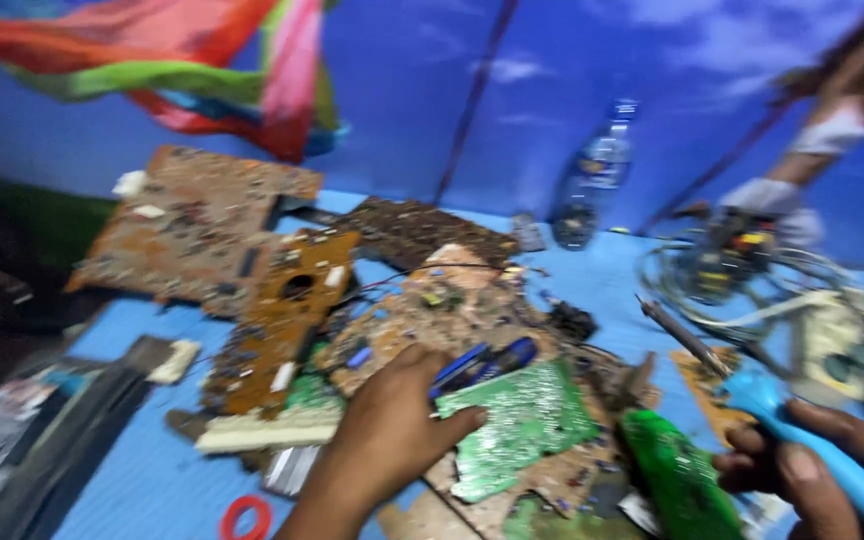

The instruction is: Soldering and desoldering electronic components on various circuit boards at a repair bench.

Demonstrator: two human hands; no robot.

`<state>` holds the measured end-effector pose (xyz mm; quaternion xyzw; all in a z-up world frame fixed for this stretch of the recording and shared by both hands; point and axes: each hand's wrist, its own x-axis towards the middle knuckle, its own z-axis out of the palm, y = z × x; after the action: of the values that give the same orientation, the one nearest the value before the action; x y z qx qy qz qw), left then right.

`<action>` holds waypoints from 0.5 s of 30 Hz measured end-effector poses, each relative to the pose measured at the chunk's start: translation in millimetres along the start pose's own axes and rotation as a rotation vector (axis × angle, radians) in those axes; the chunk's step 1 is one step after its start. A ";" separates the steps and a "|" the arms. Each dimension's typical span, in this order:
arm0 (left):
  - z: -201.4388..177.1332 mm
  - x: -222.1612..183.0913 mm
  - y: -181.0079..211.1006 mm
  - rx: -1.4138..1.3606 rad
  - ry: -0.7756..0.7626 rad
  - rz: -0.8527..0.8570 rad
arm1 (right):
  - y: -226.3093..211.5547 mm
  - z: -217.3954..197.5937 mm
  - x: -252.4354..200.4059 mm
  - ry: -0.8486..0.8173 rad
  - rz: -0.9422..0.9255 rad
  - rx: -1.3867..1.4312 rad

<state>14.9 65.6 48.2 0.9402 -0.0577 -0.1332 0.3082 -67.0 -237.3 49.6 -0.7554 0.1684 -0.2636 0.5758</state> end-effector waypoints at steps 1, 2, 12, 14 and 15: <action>7.3 1.3 -7.4 -0.006 -0.015 0.035 | -9.1 -6.3 -2.0 0.034 -0.007 -0.016; 15.1 3.7 -14.3 0.029 0.041 0.037 | -18.0 -12.5 -3.6 0.060 -0.052 -0.038; 23.0 47.1 -21.0 0.292 -0.233 -0.274 | -27.8 -164.4 69.6 0.351 -0.301 -0.768; 22.6 48.0 -18.1 0.292 -0.213 -0.301 | -25.4 -189.4 83.9 0.317 -0.357 -0.835; 22.4 49.4 -16.4 0.294 -0.197 -0.336 | -24.3 -202.7 89.9 0.272 -0.407 -0.901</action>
<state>56.2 56.7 10.5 0.9538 0.0510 -0.2636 0.1345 -115.9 -438.9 131.4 -0.9049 0.1882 -0.3677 0.1027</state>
